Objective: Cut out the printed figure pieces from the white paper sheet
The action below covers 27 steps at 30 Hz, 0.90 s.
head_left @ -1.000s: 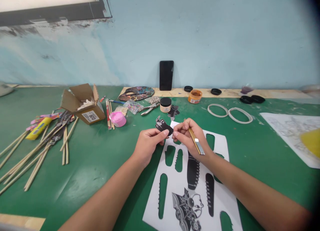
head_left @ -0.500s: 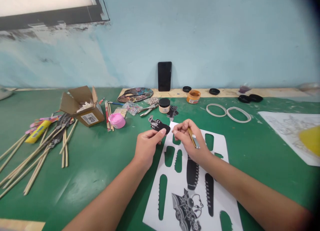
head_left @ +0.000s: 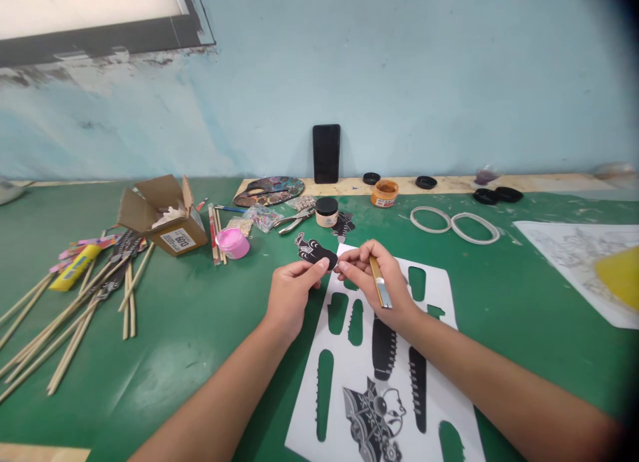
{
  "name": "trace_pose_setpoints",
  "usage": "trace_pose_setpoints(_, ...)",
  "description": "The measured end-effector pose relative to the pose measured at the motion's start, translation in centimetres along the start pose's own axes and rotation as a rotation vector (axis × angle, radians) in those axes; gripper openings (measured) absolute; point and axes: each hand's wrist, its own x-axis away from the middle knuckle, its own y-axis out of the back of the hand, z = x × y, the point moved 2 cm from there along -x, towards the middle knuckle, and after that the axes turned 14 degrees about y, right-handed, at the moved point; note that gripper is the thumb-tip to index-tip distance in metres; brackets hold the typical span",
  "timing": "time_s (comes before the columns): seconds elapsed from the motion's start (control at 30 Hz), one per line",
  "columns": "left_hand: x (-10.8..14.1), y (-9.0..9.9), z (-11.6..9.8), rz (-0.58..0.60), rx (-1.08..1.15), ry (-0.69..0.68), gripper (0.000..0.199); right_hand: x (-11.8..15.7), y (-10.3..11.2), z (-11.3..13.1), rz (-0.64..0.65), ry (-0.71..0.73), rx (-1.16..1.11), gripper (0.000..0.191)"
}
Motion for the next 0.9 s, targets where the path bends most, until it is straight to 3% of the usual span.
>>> trace_pose_setpoints(0.9, 0.29, -0.21, -0.50, -0.018, -0.040, 0.035, 0.040, 0.17, 0.15, -0.41, 0.007, 0.007, -0.057, 0.040)
